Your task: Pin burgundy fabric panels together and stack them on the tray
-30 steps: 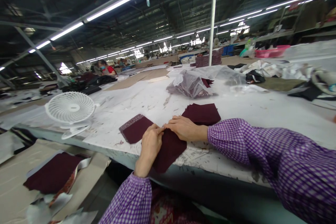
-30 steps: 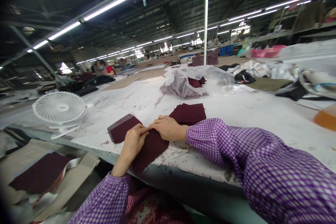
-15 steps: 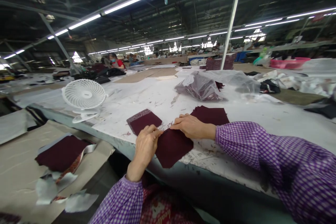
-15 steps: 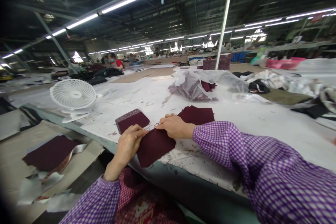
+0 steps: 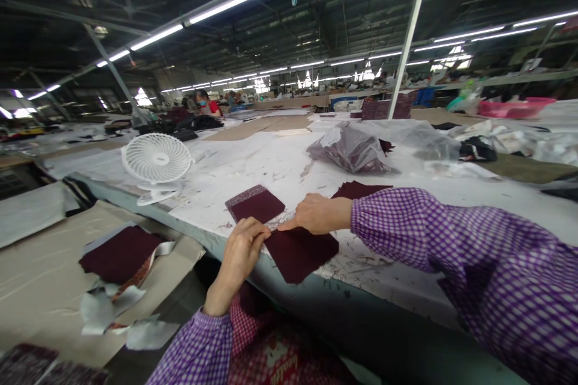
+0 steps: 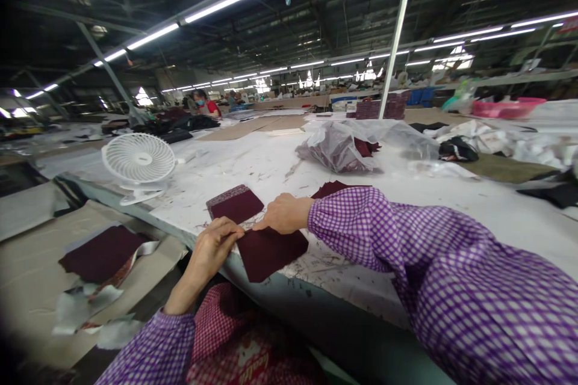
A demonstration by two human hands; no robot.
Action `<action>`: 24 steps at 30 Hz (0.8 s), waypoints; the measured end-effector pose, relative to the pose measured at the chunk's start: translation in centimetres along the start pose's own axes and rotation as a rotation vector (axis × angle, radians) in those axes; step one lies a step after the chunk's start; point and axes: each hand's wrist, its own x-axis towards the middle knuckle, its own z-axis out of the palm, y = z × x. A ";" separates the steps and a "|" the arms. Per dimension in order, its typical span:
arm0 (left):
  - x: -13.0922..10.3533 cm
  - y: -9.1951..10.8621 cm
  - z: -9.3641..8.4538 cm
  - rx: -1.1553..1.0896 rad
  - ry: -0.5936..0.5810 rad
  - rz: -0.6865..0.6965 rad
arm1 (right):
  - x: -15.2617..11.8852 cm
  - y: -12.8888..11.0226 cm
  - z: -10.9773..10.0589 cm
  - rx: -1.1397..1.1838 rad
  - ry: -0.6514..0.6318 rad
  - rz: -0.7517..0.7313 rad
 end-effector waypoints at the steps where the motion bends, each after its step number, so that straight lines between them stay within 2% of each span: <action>1: -0.1 -0.1 -0.2 -0.021 0.003 -0.015 | 0.0 0.0 -0.2 -0.005 -0.009 -0.005; 5: -0.3 0.0 -0.5 -0.051 0.016 -0.039 | -0.2 0.0 -0.7 -0.004 -0.021 -0.007; 13: -0.6 -0.3 -0.3 -0.069 0.054 0.060 | 0.5 0.2 -2.0 -0.006 -0.101 -0.084; 20: -1.7 -1.5 -0.8 -0.222 0.050 -0.070 | 1.3 -0.5 -2.8 0.026 -0.095 -0.111; 24: -0.9 -1.6 -0.6 -0.197 0.082 -0.150 | 1.5 -1.1 -2.1 -0.012 -0.056 -0.118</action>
